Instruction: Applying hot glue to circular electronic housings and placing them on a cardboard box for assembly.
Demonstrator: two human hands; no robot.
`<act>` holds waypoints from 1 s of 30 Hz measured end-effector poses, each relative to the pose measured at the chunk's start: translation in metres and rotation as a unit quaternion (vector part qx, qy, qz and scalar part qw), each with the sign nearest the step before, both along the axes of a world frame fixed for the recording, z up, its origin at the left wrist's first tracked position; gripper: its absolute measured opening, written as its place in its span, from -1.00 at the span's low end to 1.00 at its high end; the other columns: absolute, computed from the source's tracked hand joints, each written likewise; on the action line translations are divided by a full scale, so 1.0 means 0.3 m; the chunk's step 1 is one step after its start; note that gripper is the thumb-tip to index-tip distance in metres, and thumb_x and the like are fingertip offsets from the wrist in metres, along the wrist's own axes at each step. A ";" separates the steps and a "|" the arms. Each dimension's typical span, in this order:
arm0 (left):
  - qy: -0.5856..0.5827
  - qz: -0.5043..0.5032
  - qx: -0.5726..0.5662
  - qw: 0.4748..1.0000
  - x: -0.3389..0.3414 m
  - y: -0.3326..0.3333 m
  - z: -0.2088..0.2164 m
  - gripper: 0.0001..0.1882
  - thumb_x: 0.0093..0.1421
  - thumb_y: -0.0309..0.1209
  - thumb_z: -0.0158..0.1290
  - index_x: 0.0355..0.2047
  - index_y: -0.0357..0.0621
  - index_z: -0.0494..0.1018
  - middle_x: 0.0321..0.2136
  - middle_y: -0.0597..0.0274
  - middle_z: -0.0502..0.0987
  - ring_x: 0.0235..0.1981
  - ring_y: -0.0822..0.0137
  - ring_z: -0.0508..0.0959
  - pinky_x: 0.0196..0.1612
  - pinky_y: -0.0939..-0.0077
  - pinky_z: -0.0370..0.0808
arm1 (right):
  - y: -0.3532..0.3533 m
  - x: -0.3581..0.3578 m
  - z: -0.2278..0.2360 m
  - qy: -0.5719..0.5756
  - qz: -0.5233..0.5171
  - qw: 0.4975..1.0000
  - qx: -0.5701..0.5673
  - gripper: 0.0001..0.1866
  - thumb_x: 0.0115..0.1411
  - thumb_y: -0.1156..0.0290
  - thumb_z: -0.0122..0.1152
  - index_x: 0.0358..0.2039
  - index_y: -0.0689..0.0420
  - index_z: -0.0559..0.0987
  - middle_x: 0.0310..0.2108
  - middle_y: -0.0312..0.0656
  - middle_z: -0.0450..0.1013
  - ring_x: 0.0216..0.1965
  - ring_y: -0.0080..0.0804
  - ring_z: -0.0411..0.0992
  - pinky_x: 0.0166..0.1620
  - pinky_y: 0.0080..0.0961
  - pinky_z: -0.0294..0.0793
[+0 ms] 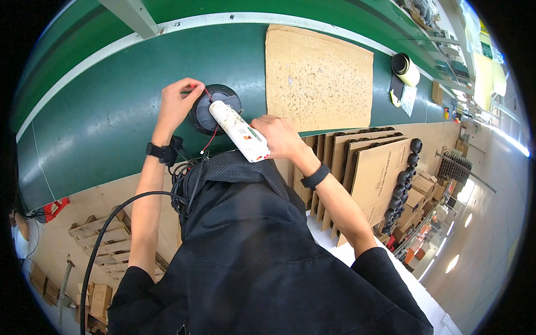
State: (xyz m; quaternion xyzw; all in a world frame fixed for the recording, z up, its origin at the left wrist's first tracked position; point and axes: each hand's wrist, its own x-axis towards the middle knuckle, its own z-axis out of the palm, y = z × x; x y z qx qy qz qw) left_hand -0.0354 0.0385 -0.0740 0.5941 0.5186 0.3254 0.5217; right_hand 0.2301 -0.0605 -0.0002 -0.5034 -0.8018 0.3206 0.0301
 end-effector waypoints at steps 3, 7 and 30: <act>0.009 -0.039 -0.022 0.999 -0.043 -0.013 0.043 -0.84 0.23 -0.41 0.20 -0.26 -0.25 0.63 -0.43 0.25 0.65 -0.39 0.45 0.58 -0.25 0.52 0.53 | -0.003 0.010 0.000 0.007 -0.005 1.000 -0.001 -0.59 -0.07 0.07 0.36 -0.36 0.08 0.48 -0.46 -0.11 0.45 -0.32 -0.04 0.48 -0.31 -0.15 0.45; 0.025 -0.118 -0.094 0.988 -0.103 -0.064 0.085 -0.87 0.19 -0.49 0.21 -0.26 -0.25 0.64 -0.43 0.26 0.64 -0.38 0.48 0.56 -0.29 0.56 0.52 | -0.006 0.015 -0.002 0.003 -0.014 1.000 0.004 -0.61 -0.07 0.07 0.35 -0.37 0.08 0.49 -0.47 -0.11 0.46 -0.34 -0.04 0.49 -0.34 -0.14 0.44; 0.032 -0.021 -0.104 0.994 -0.083 -0.061 0.009 -0.43 0.26 -0.26 0.18 0.21 -0.22 0.33 0.09 -0.13 0.51 -0.06 0.12 0.64 -0.02 0.27 0.57 | 0.004 0.024 0.017 0.048 -0.036 0.998 0.003 -0.62 -0.12 0.15 0.37 -0.38 0.11 0.51 -0.45 -0.09 0.46 -0.31 -0.03 0.48 -0.32 -0.19 0.44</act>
